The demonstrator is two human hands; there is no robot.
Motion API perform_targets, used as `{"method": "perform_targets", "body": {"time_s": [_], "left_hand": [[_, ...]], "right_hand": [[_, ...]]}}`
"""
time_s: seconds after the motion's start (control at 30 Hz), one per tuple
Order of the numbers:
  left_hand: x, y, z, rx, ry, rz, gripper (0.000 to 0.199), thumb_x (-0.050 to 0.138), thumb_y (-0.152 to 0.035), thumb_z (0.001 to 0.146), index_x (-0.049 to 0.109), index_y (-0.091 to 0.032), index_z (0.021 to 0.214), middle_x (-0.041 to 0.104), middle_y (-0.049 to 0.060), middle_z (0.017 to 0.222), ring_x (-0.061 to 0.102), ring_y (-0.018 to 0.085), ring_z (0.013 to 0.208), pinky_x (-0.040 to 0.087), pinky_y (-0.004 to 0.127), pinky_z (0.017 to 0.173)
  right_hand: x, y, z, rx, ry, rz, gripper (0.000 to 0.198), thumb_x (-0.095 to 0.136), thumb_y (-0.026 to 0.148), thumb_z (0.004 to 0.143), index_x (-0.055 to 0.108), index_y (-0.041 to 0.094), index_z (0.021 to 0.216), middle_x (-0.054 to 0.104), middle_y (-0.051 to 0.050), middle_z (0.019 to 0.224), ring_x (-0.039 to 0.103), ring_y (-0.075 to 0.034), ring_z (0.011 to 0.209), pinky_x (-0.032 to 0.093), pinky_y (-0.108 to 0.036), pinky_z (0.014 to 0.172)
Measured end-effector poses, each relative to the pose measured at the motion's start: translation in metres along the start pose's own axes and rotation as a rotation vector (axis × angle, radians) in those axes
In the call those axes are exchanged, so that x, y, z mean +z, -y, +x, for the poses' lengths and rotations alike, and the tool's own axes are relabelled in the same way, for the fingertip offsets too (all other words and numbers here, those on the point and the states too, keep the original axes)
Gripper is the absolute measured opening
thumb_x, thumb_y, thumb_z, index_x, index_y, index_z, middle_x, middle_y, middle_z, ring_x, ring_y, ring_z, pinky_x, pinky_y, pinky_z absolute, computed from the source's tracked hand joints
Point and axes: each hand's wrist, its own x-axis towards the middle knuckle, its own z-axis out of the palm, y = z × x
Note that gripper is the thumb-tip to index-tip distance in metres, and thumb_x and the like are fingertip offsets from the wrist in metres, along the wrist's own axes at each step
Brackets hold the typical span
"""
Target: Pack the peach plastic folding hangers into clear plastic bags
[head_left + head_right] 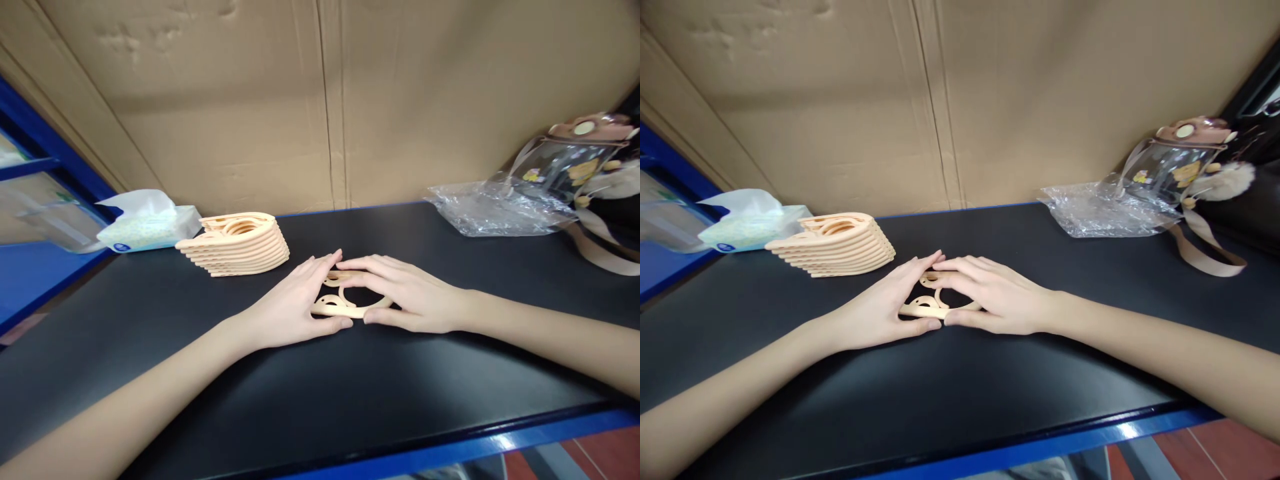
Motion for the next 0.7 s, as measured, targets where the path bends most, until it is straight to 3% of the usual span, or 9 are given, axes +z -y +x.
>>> {"method": "perform_targets", "body": {"time_s": [0.07,0.17,0.33,0.5,0.7], "left_hand": [[0.000,0.000,0.000,-0.001,-0.010,-0.018,0.090,0.064,-0.048,0.081,0.012,-0.021,0.150,0.032,0.016,0.151,0.032,0.033,0.138,0.030,0.055,0.110],[0.000,-0.001,-0.001,0.006,-0.027,-0.051,0.083,0.065,-0.044,0.081,0.019,-0.025,0.148,0.046,0.012,0.142,0.044,0.027,0.130,0.039,0.046,0.106],[-0.006,-0.005,0.000,0.059,-0.117,0.029,0.075,0.070,-0.043,0.078,0.032,-0.024,0.140,0.054,0.009,0.130,0.054,0.026,0.115,0.046,0.041,0.097],[-0.013,-0.007,0.001,0.152,-0.286,0.213,0.068,0.065,-0.044,0.083,0.033,-0.020,0.138,0.051,0.011,0.133,0.051,0.026,0.118,0.042,0.040,0.100],[-0.017,-0.007,0.001,0.196,-0.301,0.272,0.070,0.064,-0.050,0.083,0.033,-0.019,0.138,0.050,0.012,0.133,0.052,0.027,0.117,0.044,0.039,0.097]], "right_hand": [[-0.001,0.000,0.001,0.078,-0.107,-0.002,0.033,0.042,0.040,0.097,0.053,0.020,0.122,0.057,-0.011,0.124,0.054,-0.023,0.110,0.043,-0.044,0.095],[0.000,-0.005,0.002,0.252,-0.246,0.037,0.027,0.043,0.039,0.097,0.056,0.020,0.110,0.061,-0.008,0.100,0.057,-0.020,0.094,0.046,-0.037,0.082],[0.001,-0.013,0.003,0.508,-0.285,0.241,0.029,0.049,0.046,0.092,0.059,0.020,0.101,0.057,0.000,0.079,0.050,-0.014,0.068,0.041,-0.028,0.062],[-0.002,-0.010,0.005,0.567,-0.278,0.582,0.030,0.056,0.048,0.088,0.058,0.018,0.082,0.050,0.003,0.071,0.043,-0.011,0.064,0.034,-0.026,0.059],[-0.003,-0.011,0.006,0.621,-0.274,0.894,0.030,0.062,0.045,0.083,0.056,0.017,0.074,0.039,0.006,0.064,0.032,-0.009,0.058,0.023,-0.025,0.053]]}}
